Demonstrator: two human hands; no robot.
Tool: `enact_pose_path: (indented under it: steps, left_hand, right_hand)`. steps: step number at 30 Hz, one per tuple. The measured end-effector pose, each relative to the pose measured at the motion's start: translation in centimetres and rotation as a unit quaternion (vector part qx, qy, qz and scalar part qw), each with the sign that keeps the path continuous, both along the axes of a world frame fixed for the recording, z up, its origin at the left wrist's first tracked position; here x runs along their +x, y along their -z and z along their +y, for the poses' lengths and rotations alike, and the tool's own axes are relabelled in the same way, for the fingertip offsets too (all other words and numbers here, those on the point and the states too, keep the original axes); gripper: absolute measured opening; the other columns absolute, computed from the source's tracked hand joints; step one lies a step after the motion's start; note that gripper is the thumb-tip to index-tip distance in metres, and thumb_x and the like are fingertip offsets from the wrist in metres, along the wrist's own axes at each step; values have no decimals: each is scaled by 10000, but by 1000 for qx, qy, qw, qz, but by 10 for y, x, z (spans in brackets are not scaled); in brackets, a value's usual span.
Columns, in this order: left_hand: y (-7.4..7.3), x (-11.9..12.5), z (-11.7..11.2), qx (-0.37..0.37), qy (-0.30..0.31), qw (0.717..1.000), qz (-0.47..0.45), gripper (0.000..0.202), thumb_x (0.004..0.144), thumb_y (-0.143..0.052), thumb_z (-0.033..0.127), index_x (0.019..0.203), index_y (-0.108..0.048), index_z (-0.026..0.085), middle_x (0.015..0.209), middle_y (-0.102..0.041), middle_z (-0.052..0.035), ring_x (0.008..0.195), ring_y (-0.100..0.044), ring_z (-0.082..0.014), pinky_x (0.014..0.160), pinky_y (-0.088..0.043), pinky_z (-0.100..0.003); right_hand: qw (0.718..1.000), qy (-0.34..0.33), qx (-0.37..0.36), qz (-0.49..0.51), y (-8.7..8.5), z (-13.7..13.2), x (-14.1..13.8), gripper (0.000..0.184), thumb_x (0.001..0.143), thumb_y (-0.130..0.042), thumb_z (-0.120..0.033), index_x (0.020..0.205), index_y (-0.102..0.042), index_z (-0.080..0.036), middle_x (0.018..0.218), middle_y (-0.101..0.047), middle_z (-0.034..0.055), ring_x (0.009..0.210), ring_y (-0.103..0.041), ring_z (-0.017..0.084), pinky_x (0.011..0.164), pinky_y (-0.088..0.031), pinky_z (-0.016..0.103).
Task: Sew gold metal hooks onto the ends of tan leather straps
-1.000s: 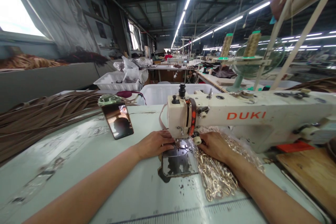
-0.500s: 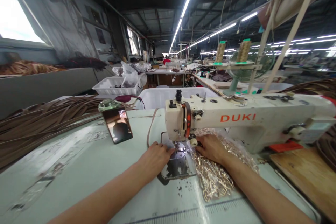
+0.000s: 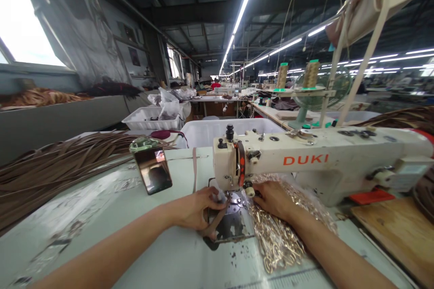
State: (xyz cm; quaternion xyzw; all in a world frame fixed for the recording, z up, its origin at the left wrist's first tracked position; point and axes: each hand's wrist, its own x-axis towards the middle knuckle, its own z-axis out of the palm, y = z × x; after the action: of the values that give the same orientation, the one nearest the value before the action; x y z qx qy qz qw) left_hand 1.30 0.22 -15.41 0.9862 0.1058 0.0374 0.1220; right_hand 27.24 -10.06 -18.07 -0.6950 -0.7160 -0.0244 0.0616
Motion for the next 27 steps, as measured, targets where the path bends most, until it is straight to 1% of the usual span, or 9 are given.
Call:
enact_pose_path:
  steps: [3,5,7,10,13,18,20,23,27]
  left_hand:
    - [18,-7,-26,-14,-37,999,21,903,662,-684,619,1409,-348,240,1449,-321,-141,1289,-333,-373,1040,-311,-487]
    - [35,-8,-47,-8,-50,998,24,972,724,-634,601,1467,-151,202,1504,-142,-152,1351,-194,-366,1063,-266,-511]
    - [52,-4,-66,22,-65,997,31,966,750,-630,538,1465,-132,123,1490,-92,-195,1359,-112,-374,1065,-258,-519]
    - [67,8,-90,83,-92,991,51,754,817,-561,285,1442,-209,52,1454,-171,-237,1341,-106,-384,1062,-265,-523]
    - [68,19,-102,129,-116,982,72,624,804,-446,74,1409,-300,37,1416,-267,-237,1310,-195,-383,1041,-321,-511]
    - [74,15,-101,160,-89,983,33,494,906,-405,160,1386,-359,49,1369,-380,-216,1273,-333,-356,1016,-399,-445]
    - [82,7,-99,201,-59,978,-11,479,923,-394,176,1385,-361,54,1348,-415,-206,1250,-389,-334,1008,-418,-400]
    - [97,-4,-102,283,-28,954,-91,483,909,-421,160,1376,-370,46,1312,-473,-189,1208,-458,-309,1004,-430,-342]
    - [115,-4,-121,331,-64,927,-163,455,915,-466,152,1360,-412,72,1220,-582,-128,1177,-494,-286,998,-448,-301]
  right_hand:
    - [1000,-4,1,4,-2,-1,-1,168,807,-505,-285,890,-639,-227,853,-687,54,825,-625,227,665,-329,274]
    - [1000,-5,-1,5,-3,-1,-2,172,814,-501,-288,896,-641,-229,859,-689,52,822,-626,223,665,-327,274]
    - [1000,-4,-3,6,-3,-1,-3,175,824,-494,-286,900,-640,-227,861,-690,54,823,-626,219,667,-327,273]
    - [1000,-3,-6,8,-2,-1,-2,164,826,-499,-278,902,-635,-227,862,-689,48,832,-626,216,674,-331,268]
    - [1000,-3,-7,11,-1,-1,-1,142,813,-515,-265,884,-630,-223,862,-690,44,844,-626,218,682,-335,263]
    - [1000,-7,-2,19,0,0,0,154,807,-504,-247,899,-627,-237,888,-692,37,864,-627,216,699,-337,262]
    - [1000,-8,-3,21,0,0,0,151,799,-507,-237,891,-627,-233,894,-692,38,871,-625,215,703,-337,259]
    - [1000,-10,-5,23,-1,-1,0,149,792,-512,-228,884,-629,-226,887,-693,38,869,-624,211,706,-336,256]
    - [1000,-8,-4,25,-3,-2,0,154,780,-523,-225,882,-637,-229,872,-691,32,846,-624,204,691,-333,251]
